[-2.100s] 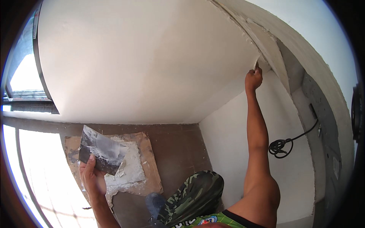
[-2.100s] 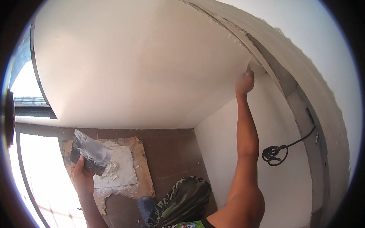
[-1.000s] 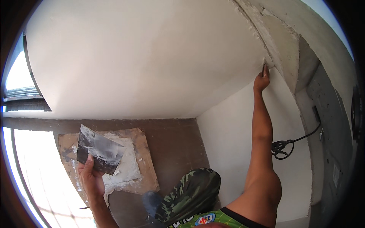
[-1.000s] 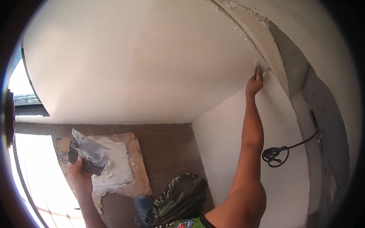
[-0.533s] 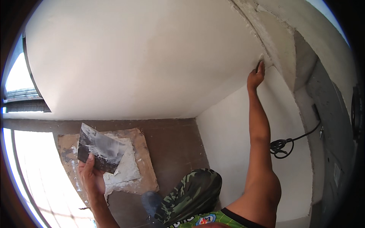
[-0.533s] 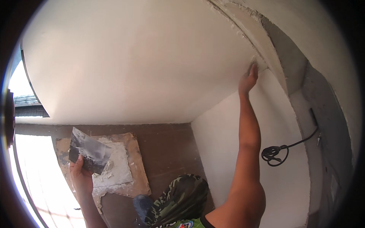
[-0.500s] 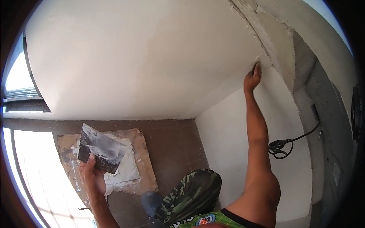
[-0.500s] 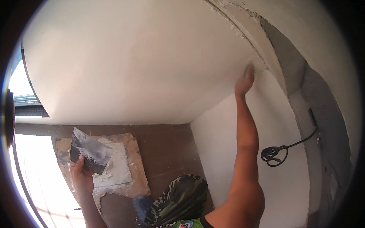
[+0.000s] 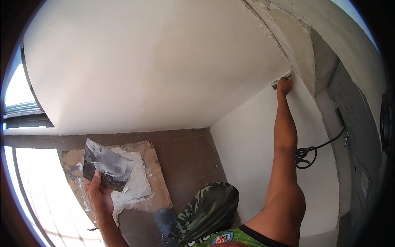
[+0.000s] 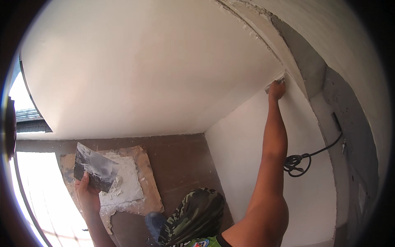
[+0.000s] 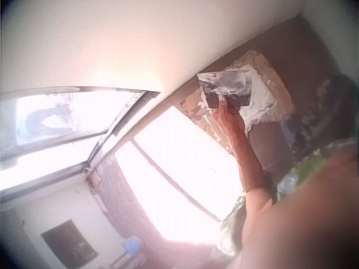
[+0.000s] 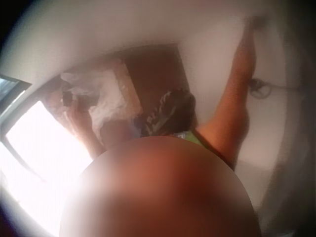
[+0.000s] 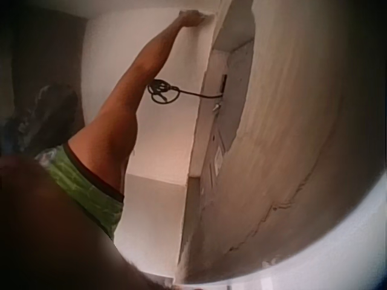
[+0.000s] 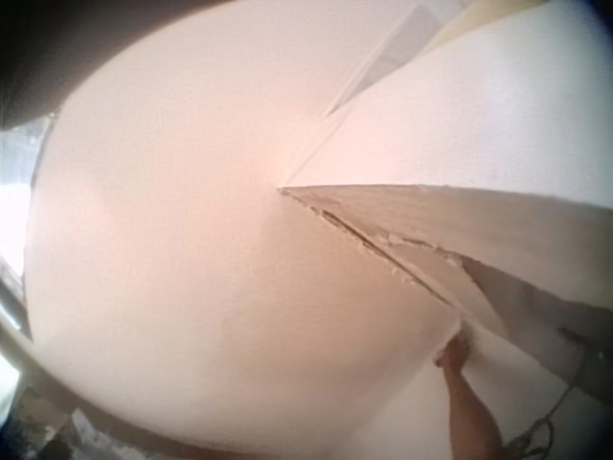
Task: The person scoops white plaster from a cardboard sheet using a trowel and applies it to a wall corner and ceiling edge. They repeatedly smooth the surface with a putty knife, working along the junction between wall and ceiling.
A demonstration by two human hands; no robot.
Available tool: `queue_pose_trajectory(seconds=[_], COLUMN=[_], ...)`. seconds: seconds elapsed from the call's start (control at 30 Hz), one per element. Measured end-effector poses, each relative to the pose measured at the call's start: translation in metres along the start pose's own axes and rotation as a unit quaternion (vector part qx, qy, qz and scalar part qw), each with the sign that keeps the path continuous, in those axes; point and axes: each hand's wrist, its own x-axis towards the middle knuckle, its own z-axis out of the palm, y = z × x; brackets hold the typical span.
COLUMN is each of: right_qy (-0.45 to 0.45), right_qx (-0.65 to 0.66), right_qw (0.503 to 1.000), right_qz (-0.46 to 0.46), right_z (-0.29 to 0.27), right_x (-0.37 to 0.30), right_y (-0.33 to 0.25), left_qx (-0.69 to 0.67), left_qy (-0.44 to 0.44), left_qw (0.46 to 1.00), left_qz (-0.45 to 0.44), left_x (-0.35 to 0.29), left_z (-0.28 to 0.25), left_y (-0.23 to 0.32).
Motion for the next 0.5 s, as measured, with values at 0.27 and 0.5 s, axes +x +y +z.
queue_pose_trajectory(seconds=[0.27, 0.5], right_qy=[-0.144, -0.053], right_qx=[0.1, 0.042], right_qw=[0.983, 0.97], right_qz=[0.046, -0.235], right_z=[0.0, -0.029], right_x=[0.008, -0.075], right_y=[-0.026, -0.109], left_qx=[0.002, 0.012], left_qy=[0.034, 0.008], left_qw=[0.999, 1.0], left_qz=[0.002, -0.018], left_x=[0.002, 0.003], left_z=[0.002, 0.005], left_y=[-0.002, 0.0])
